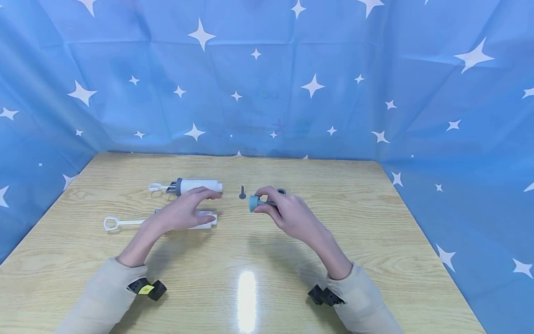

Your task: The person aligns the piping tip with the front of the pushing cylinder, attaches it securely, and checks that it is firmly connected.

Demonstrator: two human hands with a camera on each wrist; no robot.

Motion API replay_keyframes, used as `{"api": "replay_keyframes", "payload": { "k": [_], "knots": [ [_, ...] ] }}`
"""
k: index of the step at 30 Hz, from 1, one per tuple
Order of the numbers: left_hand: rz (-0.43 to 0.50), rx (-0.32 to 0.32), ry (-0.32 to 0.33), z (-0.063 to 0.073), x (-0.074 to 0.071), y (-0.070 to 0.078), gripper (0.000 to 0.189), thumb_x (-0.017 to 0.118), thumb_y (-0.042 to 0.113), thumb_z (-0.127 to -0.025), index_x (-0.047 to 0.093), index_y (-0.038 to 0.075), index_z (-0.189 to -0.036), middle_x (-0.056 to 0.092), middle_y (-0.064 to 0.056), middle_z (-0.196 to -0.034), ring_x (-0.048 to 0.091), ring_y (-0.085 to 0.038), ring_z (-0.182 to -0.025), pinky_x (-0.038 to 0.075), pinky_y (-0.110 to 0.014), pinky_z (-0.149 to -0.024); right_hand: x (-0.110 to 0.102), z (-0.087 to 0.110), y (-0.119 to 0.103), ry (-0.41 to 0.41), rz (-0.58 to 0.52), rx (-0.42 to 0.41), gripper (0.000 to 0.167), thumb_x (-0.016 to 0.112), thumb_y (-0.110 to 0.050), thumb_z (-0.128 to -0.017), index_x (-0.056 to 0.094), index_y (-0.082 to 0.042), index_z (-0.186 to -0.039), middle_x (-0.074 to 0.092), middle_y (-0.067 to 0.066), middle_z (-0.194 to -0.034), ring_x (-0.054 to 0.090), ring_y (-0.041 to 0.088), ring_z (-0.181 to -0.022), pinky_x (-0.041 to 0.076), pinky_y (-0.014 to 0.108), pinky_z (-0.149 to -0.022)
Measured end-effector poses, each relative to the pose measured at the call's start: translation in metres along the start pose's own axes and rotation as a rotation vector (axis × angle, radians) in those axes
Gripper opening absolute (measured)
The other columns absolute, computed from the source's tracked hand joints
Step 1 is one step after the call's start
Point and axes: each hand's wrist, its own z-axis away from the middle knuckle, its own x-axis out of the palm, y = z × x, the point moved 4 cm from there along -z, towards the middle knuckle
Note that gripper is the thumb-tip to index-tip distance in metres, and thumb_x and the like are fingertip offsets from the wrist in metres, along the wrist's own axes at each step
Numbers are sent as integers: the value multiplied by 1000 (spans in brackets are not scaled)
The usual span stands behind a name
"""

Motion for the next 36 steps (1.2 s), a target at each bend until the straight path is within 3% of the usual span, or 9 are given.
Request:
{"api": "replay_keyframes", "payload": {
  "k": [9,15,20,25,31,36],
  "knots": [
    [-9,-19,-64,3,0,-17,50,79,11,-86,61,-3,-130,65,-18,-127,61,-32,-117,48,-47,-103,0,0,1,-11,-2,25,25,66,-9,-98,60,-8,-122,57,-9,-77,37,1,-54,37,24,-49],
    [-21,-32,-111,4,1,-23,40,78,7,-85,66,-1,-123,69,-11,-117,63,-26,-107,50,-45,-97,-1,0,2,-10,-7,30,25,66,-9,-98,61,-7,-122,62,-7,-83,40,2,-55,39,25,-50],
    [-11,-97,-134,6,-1,-28,38,79,10,-85,68,2,-120,69,-10,-114,63,-27,-105,51,-49,-95,-2,1,3,-9,-3,29,25,66,-9,-98,61,-6,-122,62,-5,-84,42,3,-56,40,25,-51],
    [-42,-175,-138,9,-4,-35,45,80,13,-81,68,1,-123,68,-13,-118,63,-30,-105,50,-52,-95,-3,0,4,-10,-2,32,26,66,-8,-98,60,-6,-123,63,-5,-84,43,3,-56,41,25,-51],
    [-58,-189,-138,10,-6,-38,51,82,12,-76,68,2,-124,68,-14,-119,63,-32,-107,50,-52,-96,-3,0,5,-9,-4,31,25,65,-8,-98,60,-6,-123,63,-5,-84,44,3,-57,42,25,-52],
    [-35,-187,-97,9,-4,-40,52,82,16,-79,68,4,-127,69,-13,-120,63,-29,-103,50,-51,-92,-3,0,4,-6,-1,29,25,66,-7,-98,60,-6,-123,64,-4,-85,45,3,-57,43,25,-53]
  ]
}}
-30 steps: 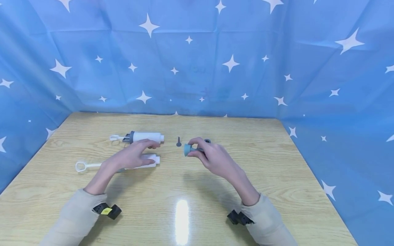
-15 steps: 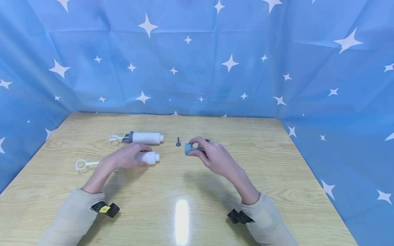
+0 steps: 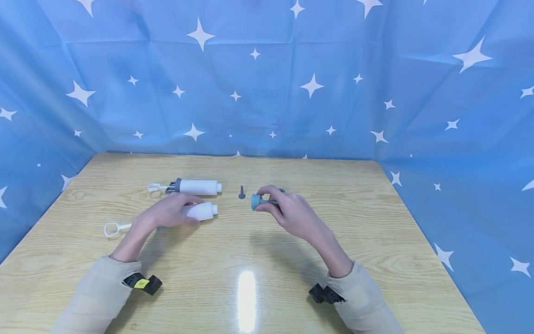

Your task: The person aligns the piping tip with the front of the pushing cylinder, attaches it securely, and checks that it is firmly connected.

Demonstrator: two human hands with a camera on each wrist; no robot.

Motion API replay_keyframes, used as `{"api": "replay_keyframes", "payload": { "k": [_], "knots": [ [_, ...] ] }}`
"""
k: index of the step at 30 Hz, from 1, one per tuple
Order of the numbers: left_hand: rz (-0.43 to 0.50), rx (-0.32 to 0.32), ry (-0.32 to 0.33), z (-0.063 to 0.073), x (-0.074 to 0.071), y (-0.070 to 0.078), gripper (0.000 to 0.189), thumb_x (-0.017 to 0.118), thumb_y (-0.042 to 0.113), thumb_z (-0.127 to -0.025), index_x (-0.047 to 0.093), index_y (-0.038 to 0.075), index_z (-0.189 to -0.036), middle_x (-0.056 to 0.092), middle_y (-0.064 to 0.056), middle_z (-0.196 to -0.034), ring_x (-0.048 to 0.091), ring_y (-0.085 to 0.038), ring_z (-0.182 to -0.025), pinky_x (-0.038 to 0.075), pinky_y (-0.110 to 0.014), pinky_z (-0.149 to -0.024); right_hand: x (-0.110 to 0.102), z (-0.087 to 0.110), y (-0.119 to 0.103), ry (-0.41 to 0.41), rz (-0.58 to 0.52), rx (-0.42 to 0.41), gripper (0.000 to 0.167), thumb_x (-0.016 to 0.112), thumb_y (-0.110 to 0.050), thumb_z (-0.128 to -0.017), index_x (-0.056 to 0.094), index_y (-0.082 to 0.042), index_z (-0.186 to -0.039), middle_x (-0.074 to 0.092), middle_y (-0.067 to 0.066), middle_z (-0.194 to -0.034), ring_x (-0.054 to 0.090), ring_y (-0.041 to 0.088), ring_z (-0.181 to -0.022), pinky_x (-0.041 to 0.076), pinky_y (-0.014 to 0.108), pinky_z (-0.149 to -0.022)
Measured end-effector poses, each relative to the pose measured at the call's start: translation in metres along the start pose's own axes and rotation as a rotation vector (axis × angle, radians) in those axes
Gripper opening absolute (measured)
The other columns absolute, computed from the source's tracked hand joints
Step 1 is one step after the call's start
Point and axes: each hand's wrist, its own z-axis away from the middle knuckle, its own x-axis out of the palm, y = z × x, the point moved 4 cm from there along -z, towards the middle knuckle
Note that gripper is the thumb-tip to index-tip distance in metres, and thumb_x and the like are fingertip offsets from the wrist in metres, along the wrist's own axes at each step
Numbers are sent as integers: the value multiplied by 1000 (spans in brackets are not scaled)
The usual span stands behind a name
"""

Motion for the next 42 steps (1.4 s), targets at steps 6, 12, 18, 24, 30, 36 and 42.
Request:
{"api": "replay_keyframes", "payload": {
  "k": [6,12,18,24,30,36,42],
  "knots": [
    [40,41,40,0,-3,6,52,83,18,-80,69,8,-129,71,-9,-116,62,-23,-94,51,-44,-84,0,0,0,-1,4,10,25,65,-9,-98,60,-7,-123,64,-4,-84,44,3,-56,42,25,-52],
    [56,128,101,2,-10,20,52,83,16,-80,69,11,-130,72,-10,-114,63,-25,-96,51,-44,-84,-1,2,1,0,-6,19,26,65,-8,-99,60,-5,-124,67,-3,-88,51,3,-60,45,25,-54],
    [51,188,162,6,-17,43,58,85,22,-80,67,15,-134,69,-13,-114,64,-27,-97,54,-47,-84,-2,3,2,11,-2,5,27,65,-7,-98,60,-8,-124,65,-4,-87,47,3,-58,43,25,-52],
    [86,233,168,11,-22,64,56,86,21,-79,69,19,-132,68,-9,-113,63,-25,-96,54,-45,-82,-2,2,0,28,-12,-40,29,67,-4,-96,61,-9,-124,65,-2,-88,48,3,-59,44,24,-52],
    [88,288,208,18,-25,78,56,88,20,-78,70,18,-131,68,-8,-111,63,-24,-96,55,-44,-84,-3,2,-4,32,-28,-65,33,68,-1,-94,61,-10,-125,61,-4,-85,44,2,-57,42,22,-50],
    [49,321,260,24,-28,89,56,88,21,-79,70,17,-131,67,-8,-108,64,-23,-94,56,-42,-82,-4,2,-10,24,-94,-84,35,68,2,-93,59,-9,-125,56,-9,-80,50,4,-62,44,22,-51],
    [47,325,269,31,-31,99,57,88,22,-79,69,17,-132,68,-7,-110,64,-22,-94,56,-41,-81,-5,2,-16,34,-122,-125,38,68,6,-92,59,-9,-125,59,-7,-80,54,4,-64,47,21,-52]
  ]
}}
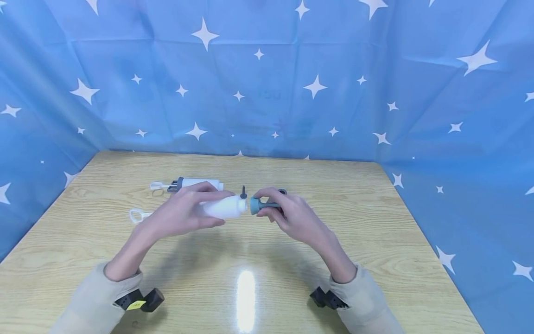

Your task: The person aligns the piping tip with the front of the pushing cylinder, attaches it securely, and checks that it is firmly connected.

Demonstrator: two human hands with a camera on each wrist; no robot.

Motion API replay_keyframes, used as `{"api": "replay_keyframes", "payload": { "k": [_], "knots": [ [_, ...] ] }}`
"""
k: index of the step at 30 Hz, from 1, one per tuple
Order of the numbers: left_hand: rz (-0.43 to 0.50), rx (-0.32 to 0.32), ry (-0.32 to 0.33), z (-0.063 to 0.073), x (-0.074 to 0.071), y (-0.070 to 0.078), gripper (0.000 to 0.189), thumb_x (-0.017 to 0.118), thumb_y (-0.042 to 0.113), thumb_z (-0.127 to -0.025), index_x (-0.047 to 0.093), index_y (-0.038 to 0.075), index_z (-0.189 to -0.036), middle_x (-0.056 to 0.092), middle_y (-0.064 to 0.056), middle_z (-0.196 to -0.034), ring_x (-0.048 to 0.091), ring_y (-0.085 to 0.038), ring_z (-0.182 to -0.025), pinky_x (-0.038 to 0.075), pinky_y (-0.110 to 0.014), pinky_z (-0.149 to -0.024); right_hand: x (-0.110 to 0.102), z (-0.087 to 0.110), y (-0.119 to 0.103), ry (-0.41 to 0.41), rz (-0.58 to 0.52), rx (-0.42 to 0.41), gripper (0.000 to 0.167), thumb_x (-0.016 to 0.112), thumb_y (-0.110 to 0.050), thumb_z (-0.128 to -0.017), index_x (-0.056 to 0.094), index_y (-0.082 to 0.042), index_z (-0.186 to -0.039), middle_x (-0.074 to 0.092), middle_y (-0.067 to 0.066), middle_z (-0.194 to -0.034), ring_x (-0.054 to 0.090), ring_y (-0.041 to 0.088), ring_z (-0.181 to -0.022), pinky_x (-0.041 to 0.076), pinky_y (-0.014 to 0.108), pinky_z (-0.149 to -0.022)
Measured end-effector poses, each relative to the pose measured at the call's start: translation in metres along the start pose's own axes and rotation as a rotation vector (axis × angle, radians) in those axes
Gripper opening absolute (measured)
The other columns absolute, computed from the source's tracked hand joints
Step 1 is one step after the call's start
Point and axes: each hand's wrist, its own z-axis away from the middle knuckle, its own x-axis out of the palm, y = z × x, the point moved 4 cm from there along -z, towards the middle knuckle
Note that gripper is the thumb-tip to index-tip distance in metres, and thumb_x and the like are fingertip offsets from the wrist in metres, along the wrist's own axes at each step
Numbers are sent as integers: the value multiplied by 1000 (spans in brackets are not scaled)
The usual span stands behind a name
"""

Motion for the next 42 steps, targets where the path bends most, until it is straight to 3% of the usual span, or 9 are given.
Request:
{"api": "replay_keyframes", "payload": {
  "k": [5,8,13,18,28,34,39,42],
  "knots": [
    [15,22,2,1,1,10,58,89,23,-78,69,18,-132,68,-5,-110,65,-22,-94,56,-41,-81,1,0,-2,4,-24,-21,41,71,8,-89,59,-9,-124,58,-5,-76,54,5,-62,47,21,-50],
    [14,33,5,2,2,15,58,89,23,-78,69,18,-132,67,-6,-110,65,-22,-93,57,-40,-81,3,0,-4,-13,-53,-15,41,71,9,-88,59,-8,-123,59,-3,-81,57,7,-64,51,22,-54],
    [3,34,9,2,5,17,56,88,23,-79,69,19,-131,66,-5,-109,64,-20,-91,57,-37,-79,4,0,-6,-36,-79,17,37,72,6,-89,61,-6,-122,56,-3,-85,58,9,-67,53,24,-56],
    [-23,58,41,3,5,20,56,88,24,-79,70,18,-131,66,-4,-107,64,-19,-90,56,-35,-77,3,0,-4,-17,-66,-11,36,70,7,-90,61,-7,-122,55,-5,-81,54,8,-63,49,22,-53],
    [-66,70,62,3,9,26,55,88,26,-79,70,18,-131,67,-5,-110,65,-20,-91,57,-36,-76,0,2,-1,-9,-34,-13,10,59,-12,-103,65,-9,-109,52,-9,-73,44,1,-56,41,21,-48],
    [-77,97,78,3,11,28,55,88,26,-79,70,18,-131,67,-5,-111,66,-20,-93,58,-35,-76,0,3,0,-12,-40,6,10,56,-10,-104,66,-13,-101,53,-10,-72,44,2,-55,41,22,-49],
    [-88,92,83,3,11,29,55,88,26,-79,70,16,-131,66,-5,-109,65,-19,-88,58,-33,-72,1,1,-1,43,-25,-10,17,55,-17,-105,66,-6,-113,63,-4,-82,54,6,-63,48,23,-55],
    [-83,79,85,2,11,29,56,88,27,-79,70,16,-131,66,-6,-109,64,-19,-87,57,-33,-72,2,0,-3,62,-73,1,18,58,-11,-103,60,-3,-119,67,1,-90,63,13,-69,55,26,-63]
  ]
}}
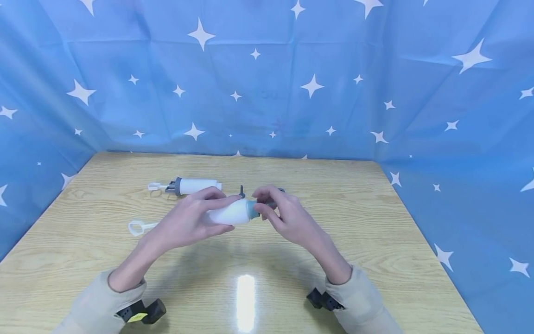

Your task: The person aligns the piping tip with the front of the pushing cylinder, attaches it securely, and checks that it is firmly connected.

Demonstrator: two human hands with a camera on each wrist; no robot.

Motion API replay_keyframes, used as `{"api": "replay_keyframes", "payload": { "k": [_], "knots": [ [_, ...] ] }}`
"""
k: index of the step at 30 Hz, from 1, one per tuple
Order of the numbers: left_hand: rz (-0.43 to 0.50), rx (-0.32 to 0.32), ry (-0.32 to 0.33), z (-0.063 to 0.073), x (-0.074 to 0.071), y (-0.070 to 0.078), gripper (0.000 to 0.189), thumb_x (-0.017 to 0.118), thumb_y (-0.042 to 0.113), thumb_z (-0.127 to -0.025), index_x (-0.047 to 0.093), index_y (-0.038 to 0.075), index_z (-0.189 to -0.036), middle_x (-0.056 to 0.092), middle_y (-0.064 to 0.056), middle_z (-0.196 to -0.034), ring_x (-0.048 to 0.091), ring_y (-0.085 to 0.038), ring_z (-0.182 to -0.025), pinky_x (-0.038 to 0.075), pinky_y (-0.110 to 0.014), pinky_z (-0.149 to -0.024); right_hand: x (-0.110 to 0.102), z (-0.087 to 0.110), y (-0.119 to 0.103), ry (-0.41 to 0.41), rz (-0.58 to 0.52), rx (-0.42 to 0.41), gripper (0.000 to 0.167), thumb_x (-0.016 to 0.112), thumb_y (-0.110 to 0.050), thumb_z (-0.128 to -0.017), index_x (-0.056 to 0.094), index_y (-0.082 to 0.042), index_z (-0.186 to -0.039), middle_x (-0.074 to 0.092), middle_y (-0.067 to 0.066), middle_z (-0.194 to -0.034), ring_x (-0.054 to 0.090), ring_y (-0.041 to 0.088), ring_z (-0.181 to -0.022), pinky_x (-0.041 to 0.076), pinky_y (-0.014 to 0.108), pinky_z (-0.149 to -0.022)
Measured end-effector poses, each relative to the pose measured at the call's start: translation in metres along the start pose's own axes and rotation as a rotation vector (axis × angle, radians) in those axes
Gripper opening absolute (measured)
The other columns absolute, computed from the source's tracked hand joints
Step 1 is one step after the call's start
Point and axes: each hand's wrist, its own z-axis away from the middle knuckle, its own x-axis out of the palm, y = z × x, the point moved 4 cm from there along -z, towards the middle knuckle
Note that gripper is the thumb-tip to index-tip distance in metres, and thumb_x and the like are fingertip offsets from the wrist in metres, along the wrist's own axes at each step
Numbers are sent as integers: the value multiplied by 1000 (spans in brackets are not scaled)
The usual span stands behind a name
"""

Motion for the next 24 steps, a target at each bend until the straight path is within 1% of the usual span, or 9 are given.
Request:
{"api": "replay_keyframes", "payload": {
  "k": [2,4,7,12,14,17,20,24],
  "knots": [
    [5,-8,3,0,-1,0,56,88,26,-80,69,16,-132,66,-6,-110,64,-19,-88,57,-34,-73,0,-1,-2,-5,-28,5,22,65,-3,-98,57,-2,-118,68,5,-97,68,16,-76,59,29,-70],
    [10,-16,3,0,-2,-1,57,88,26,-80,69,17,-132,66,-5,-110,65,-19,-89,57,-34,-75,1,-1,-3,-24,-35,12,30,71,3,-91,55,-3,-117,67,5,-102,69,17,-83,60,30,-76],
    [1,-18,5,0,-3,-3,57,87,26,-80,69,16,-132,66,-5,-109,65,-19,-89,56,-34,-75,0,-1,-5,-57,-18,18,41,76,5,-85,55,-3,-120,65,5,-110,69,16,-94,59,31,-83],
    [-14,-3,2,0,-3,-4,56,87,26,-80,69,16,-132,66,-5,-108,64,-19,-88,56,-33,-73,0,-1,-6,-76,18,24,37,76,1,-88,58,-5,-120,66,1,-111,69,14,-96,58,31,-84],
    [-11,11,4,0,-4,-3,56,87,25,-80,69,16,-132,66,-5,-108,64,-19,-87,56,-32,-73,-1,-1,-6,-76,30,21,34,76,-1,-89,61,-6,-119,66,-1,-108,68,12,-94,58,30,-82],
    [-12,33,10,1,-5,-2,55,88,23,-79,70,16,-131,66,-5,-107,64,-18,-87,56,-32,-72,-1,0,-6,-75,48,15,27,75,-7,-91,64,-9,-116,65,-5,-102,65,9,-87,57,27,-72],
    [-25,47,13,1,-4,-1,56,89,23,-78,70,17,-130,66,-4,-107,64,-18,-86,56,-32,-72,-2,1,-5,-62,76,4,20,70,-21,-97,67,-10,-113,64,-7,-95,59,6,-77,51,24,-61],
    [-44,59,17,1,-4,1,55,89,24,-78,71,18,-129,66,-3,-106,64,-17,-86,56,-31,-72,-1,1,-5,-22,119,-40,32,62,-37,-100,72,-7,-108,63,-6,-87,52,4,-67,46,20,-54]
  ]
}}
